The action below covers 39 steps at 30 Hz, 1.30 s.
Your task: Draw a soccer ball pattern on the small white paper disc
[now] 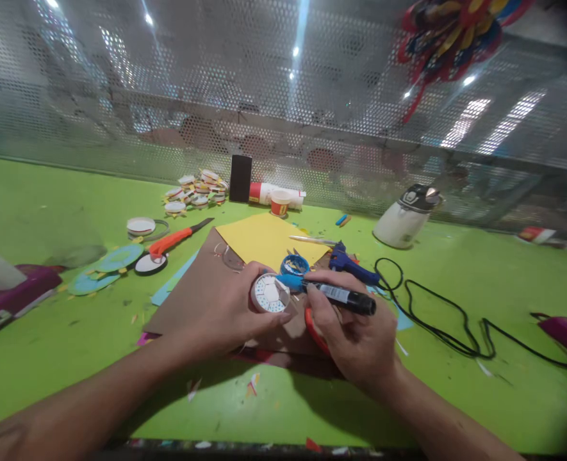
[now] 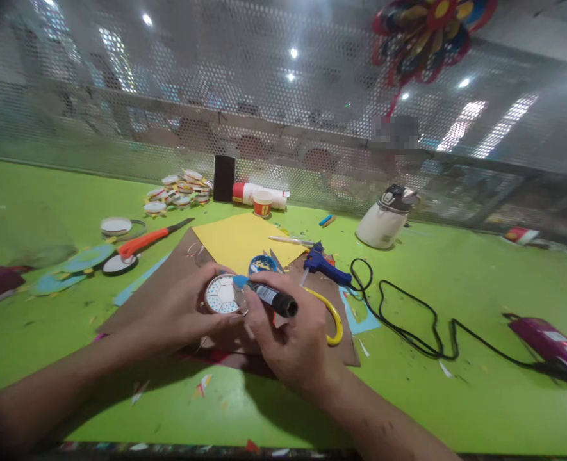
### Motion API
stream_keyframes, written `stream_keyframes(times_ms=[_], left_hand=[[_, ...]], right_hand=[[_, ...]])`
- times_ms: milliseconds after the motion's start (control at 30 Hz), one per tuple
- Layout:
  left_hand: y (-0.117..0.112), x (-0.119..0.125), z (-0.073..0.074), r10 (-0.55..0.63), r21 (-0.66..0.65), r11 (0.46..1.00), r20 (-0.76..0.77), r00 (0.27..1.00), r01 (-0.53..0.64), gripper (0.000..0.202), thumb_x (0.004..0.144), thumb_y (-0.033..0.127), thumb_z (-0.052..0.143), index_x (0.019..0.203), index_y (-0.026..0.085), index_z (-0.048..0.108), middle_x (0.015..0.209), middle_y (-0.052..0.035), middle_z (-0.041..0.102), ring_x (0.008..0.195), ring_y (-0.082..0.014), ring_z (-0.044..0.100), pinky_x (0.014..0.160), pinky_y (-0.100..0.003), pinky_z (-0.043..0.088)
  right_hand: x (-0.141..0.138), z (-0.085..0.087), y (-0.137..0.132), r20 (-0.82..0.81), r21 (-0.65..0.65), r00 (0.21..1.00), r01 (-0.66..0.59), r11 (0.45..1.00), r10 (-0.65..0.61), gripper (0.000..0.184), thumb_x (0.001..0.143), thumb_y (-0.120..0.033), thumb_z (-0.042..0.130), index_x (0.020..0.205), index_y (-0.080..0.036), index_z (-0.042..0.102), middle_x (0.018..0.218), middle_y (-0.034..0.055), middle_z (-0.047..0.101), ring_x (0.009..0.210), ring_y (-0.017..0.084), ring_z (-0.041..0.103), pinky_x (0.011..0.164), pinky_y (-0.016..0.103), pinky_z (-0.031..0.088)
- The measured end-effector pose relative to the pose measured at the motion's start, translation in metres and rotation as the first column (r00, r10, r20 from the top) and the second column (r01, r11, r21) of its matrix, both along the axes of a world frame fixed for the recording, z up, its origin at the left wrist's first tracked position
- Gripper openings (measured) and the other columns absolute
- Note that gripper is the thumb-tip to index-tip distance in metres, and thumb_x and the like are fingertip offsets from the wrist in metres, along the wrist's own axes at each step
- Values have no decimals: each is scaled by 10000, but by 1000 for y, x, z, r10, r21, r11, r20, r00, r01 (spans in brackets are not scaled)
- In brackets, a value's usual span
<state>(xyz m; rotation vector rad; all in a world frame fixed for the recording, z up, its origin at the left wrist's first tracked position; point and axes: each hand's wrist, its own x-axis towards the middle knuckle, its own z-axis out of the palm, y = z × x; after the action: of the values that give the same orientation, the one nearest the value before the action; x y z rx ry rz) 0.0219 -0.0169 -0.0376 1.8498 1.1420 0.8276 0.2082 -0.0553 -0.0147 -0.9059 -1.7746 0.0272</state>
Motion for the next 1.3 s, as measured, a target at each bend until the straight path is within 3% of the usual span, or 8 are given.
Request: stream_keyframes(times_ms=[267,567,833,1067,1167,1300], left_hand=[[0,1,2,1,55,998,-30,1000,1,433,744,415,729,1050,182,528,942,-32,629,837,-210,593,700,-330,457],[0,2,2,-15,11,1000,32,999,14,447,731,369,739,1071,172,525,967,-39,629,856,-209,599,720,-327,474],[-3,1,4,-19,31,999,-6,1000,19,407,739,368,726,1040,176,530,935,-30,625,833,-208,593,700,-319,459],[-1,0,1,-22,132,991,-70,997,31,330,746,284,705,1017,193,540,923,-7,620,835,-196,580,703,-310,444],[-2,0,1,-15,124,992,-70,997,23,359,749,319,710,1037,194,534,937,-14,621,845,-202,582,709,-318,448],[-2,0,2,9,108,994,-50,999,-4,443,740,412,731,1064,190,525,967,-35,632,867,-216,597,724,-330,463]], right_hand=[[-2,0,1,15,11,1000,16,1000,-16,117,852,-150,616,939,-97,674,845,72,745,783,108,712,777,156,541],[-2,0,1,35,4,999,16,1000,-16,118,859,-162,613,942,-101,672,844,72,746,778,109,711,761,160,543],[-2,2,0,69,18,997,-21,1000,20,103,856,-133,609,938,-103,663,844,76,741,773,109,706,762,158,539],[-5,4,-3,108,56,994,-24,998,18,77,846,-143,625,907,-115,663,791,70,737,700,127,695,670,186,546],[-4,0,-1,104,77,994,-25,997,17,71,842,-156,641,908,-135,660,768,56,730,677,140,682,647,225,546],[0,-7,0,35,119,999,-5,993,1,136,815,-130,681,948,-150,660,824,60,736,769,160,701,740,271,562]])
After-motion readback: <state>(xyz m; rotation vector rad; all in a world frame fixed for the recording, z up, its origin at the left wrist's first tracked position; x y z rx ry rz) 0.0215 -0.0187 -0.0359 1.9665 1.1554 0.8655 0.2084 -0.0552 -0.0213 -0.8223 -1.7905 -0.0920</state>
